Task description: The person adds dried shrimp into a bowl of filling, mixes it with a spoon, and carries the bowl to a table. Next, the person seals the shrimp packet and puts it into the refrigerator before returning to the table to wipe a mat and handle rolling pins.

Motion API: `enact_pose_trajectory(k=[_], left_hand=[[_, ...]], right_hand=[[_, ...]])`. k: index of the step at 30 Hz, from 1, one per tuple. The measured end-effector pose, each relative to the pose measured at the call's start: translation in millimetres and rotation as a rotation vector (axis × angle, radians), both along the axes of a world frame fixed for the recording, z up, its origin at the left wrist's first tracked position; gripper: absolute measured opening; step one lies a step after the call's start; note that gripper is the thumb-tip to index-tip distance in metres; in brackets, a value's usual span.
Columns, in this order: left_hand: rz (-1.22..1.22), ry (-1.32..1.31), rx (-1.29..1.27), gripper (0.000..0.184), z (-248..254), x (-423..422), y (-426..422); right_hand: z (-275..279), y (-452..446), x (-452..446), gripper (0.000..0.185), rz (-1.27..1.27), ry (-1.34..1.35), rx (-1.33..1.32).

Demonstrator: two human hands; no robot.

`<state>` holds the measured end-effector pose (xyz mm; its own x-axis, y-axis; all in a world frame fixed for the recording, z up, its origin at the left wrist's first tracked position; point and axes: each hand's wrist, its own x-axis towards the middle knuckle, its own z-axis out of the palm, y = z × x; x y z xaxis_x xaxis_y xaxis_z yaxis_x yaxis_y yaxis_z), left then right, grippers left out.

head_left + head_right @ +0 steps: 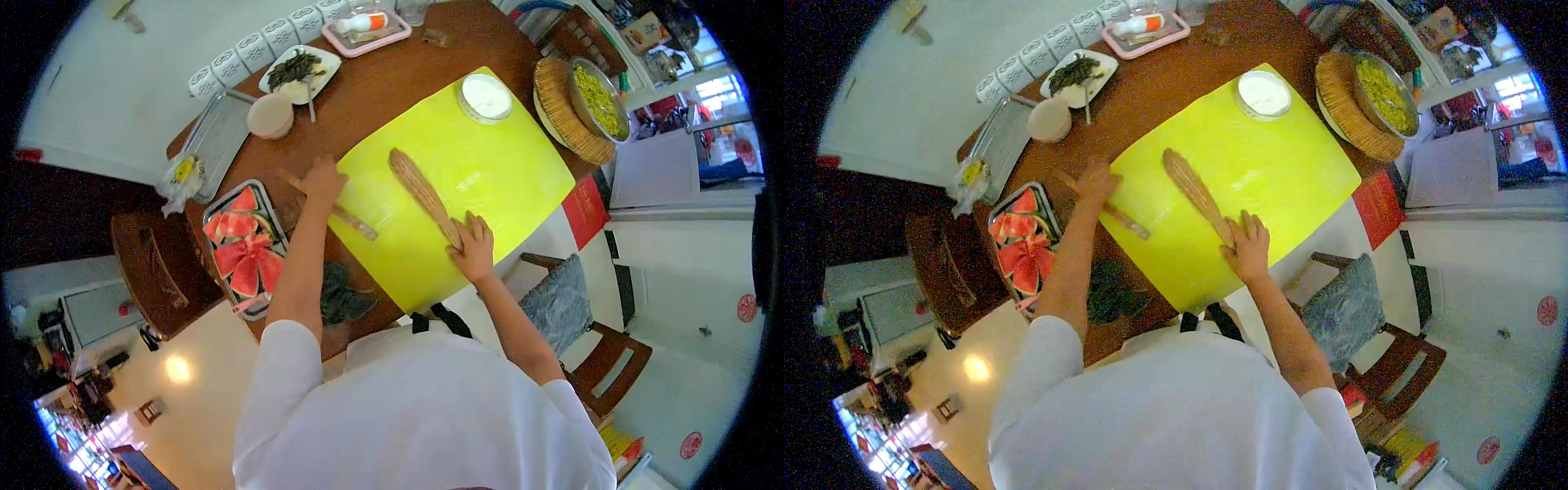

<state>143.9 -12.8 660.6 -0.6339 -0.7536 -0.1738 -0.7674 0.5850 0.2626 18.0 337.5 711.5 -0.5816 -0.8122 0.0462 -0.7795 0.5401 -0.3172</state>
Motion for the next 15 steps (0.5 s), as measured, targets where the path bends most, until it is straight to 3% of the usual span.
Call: enact_pose_trajectory(k=[2, 6, 15], left_hand=[[0.008, 0.042, 0.008, 0.037, 22.7, 4.4, 3.9], [0.002, 0.054, -0.002, 0.024, 23.0, -6.3, -5.4], [0.069, 0.147, -0.058, 0.015, 25.4, -9.8, -11.9]], right_hand=[[5.4, -1.9, -3.5, 0.069, -0.027, -0.021, 0.152], [-0.8, -0.7, -10.5, 0.07, -0.035, -0.093, 0.161], [-5.4, -19.4, -15.7, 0.071, -0.018, -0.07, 0.175]])
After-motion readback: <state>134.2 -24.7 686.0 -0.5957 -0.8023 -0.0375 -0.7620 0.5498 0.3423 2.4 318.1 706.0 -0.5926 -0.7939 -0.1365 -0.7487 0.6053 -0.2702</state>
